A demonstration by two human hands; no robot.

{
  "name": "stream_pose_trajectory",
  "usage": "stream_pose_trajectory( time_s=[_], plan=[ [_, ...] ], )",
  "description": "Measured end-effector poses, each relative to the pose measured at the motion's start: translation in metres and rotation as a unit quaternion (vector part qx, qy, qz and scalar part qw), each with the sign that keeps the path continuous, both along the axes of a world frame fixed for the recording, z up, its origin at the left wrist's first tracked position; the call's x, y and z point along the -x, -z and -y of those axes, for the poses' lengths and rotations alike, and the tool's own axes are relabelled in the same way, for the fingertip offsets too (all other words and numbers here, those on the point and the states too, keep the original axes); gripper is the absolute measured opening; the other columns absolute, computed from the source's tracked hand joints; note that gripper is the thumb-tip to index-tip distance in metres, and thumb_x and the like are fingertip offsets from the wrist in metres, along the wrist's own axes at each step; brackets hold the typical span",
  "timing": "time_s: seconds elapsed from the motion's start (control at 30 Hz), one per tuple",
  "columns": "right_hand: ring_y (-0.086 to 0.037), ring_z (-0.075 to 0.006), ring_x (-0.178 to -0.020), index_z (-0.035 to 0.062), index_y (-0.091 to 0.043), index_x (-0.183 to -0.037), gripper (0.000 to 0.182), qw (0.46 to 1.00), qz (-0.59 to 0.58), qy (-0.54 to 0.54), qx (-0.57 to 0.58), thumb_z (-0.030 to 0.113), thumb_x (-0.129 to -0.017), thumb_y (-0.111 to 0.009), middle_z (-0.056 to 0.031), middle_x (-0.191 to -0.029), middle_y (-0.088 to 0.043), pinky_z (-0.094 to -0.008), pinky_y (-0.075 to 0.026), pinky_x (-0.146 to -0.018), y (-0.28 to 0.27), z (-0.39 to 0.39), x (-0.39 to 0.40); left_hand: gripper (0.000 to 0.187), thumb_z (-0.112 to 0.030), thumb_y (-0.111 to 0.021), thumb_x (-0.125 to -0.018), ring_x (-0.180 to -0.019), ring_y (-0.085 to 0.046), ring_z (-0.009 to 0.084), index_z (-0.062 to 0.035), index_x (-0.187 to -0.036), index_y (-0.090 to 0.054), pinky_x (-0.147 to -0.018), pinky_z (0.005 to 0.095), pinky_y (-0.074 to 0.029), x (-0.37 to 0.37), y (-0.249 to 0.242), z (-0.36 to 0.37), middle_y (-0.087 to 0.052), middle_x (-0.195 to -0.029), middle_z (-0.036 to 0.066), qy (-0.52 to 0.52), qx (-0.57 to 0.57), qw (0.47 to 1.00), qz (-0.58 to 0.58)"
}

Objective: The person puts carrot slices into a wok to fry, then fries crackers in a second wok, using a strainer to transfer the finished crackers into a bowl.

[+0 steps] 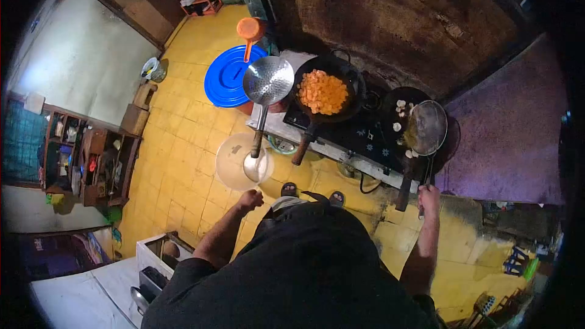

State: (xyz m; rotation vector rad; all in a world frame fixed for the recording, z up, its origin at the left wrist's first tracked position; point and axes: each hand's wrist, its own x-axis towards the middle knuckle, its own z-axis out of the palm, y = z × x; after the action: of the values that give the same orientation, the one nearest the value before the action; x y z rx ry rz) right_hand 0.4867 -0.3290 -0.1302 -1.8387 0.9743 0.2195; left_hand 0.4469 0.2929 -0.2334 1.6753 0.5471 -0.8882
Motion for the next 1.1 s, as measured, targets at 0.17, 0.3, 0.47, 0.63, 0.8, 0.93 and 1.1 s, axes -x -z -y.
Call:
stream_pose_trajectory(
  time_s=[0.17,0.3,0.47,0.63,0.8,0.93,1.1],
  plan=[
    [-0.048,-0.0220,-0.046,0.0050,-0.057,-0.082,0.013,0.998,0.001,-0.038,0.053,0.017,-0.080,-0.058,-0.0077,-0.054,-0.050,-0.0358,-0.036,-0.041,0.016,0.037,0.014,0.045,-0.045,-0.043,-0.089,-0.096,-0.054,0.0264,-0.0104,-0.118,-0.041,-0.074,0.0405,-0.045,-0.032,-0.007,0.012,-0.052,-0.111,0.011,-0.184,-0.019,0.981,0.055],
    [-0.058,-0.0423,-0.082,-0.0050,-0.058,-0.081,0.025,0.920,0.030,-0.091,0.380,0.019,-0.080,-0.050,-0.0277,-0.080,-0.059,-0.0477,-0.046,-0.071,0.006,0.029,0.010,0.049,-0.044,-0.046,-0.088,-0.106,-0.048,0.0281,-0.0119,-0.124,-0.035,-0.081,0.0469,-0.042,-0.059,-0.021,0.020,-0.044,-0.122,0.012,-0.323,-0.005,0.942,0.094],
    [-0.059,-0.0410,-0.081,-0.0050,-0.058,-0.080,0.020,0.909,-0.046,-0.117,0.396,0.011,-0.077,-0.047,-0.0263,-0.080,-0.060,-0.0473,-0.048,-0.074,-0.001,-0.002,-0.004,0.052,-0.042,-0.050,-0.087,-0.120,-0.037,0.0325,-0.0164,-0.130,-0.033,-0.088,0.0496,-0.035,-0.087,-0.025,0.017,-0.037,-0.132,0.010,-0.349,0.010,0.932,0.097],
    [-0.059,-0.0406,-0.081,-0.0049,-0.059,-0.080,0.020,0.890,0.011,-0.147,0.433,0.012,-0.078,-0.047,-0.0262,-0.083,-0.060,-0.0470,-0.048,-0.075,0.011,-0.030,-0.004,0.053,-0.040,-0.051,-0.086,-0.118,-0.038,0.0313,-0.0167,-0.131,-0.034,-0.091,0.0505,-0.032,-0.124,-0.026,0.009,-0.037,-0.131,0.008,-0.314,0.005,0.948,0.048],
    [-0.060,-0.0370,-0.070,-0.0020,-0.059,-0.081,0.022,0.944,0.026,-0.068,0.322,0.019,-0.081,-0.051,-0.0218,-0.073,-0.060,-0.0448,-0.049,-0.062,0.047,-0.027,-0.002,0.036,-0.040,-0.054,-0.084,-0.096,-0.047,0.0198,-0.0182,-0.112,-0.048,-0.081,0.0470,-0.035,-0.154,-0.004,-0.011,-0.050,-0.104,0.001,-0.244,0.053,0.968,0.027],
    [-0.044,-0.0109,-0.041,0.0067,-0.060,-0.086,0.012,0.982,0.084,0.133,-0.104,0.013,-0.085,-0.050,-0.0011,-0.053,-0.046,-0.0307,-0.035,-0.036,0.002,-0.065,-0.026,0.027,-0.040,-0.051,-0.085,-0.069,-0.045,0.0126,-0.0148,-0.095,-0.051,-0.066,0.0398,-0.036,-0.166,-0.018,-0.002,-0.046,-0.070,-0.002,-0.217,0.084,0.972,0.006],
    [-0.039,-0.0109,-0.042,0.0025,-0.058,-0.091,0.016,0.927,0.077,0.199,-0.307,0.015,-0.085,-0.050,-0.0009,-0.061,-0.046,-0.0334,-0.039,-0.038,0.017,-0.069,-0.035,0.035,-0.042,-0.056,-0.083,-0.069,-0.047,0.0146,-0.0092,-0.093,-0.054,-0.065,0.0379,-0.040,-0.183,0.013,-0.012,-0.048,-0.072,0.001,-0.132,0.201,0.970,-0.021]
  ],
)
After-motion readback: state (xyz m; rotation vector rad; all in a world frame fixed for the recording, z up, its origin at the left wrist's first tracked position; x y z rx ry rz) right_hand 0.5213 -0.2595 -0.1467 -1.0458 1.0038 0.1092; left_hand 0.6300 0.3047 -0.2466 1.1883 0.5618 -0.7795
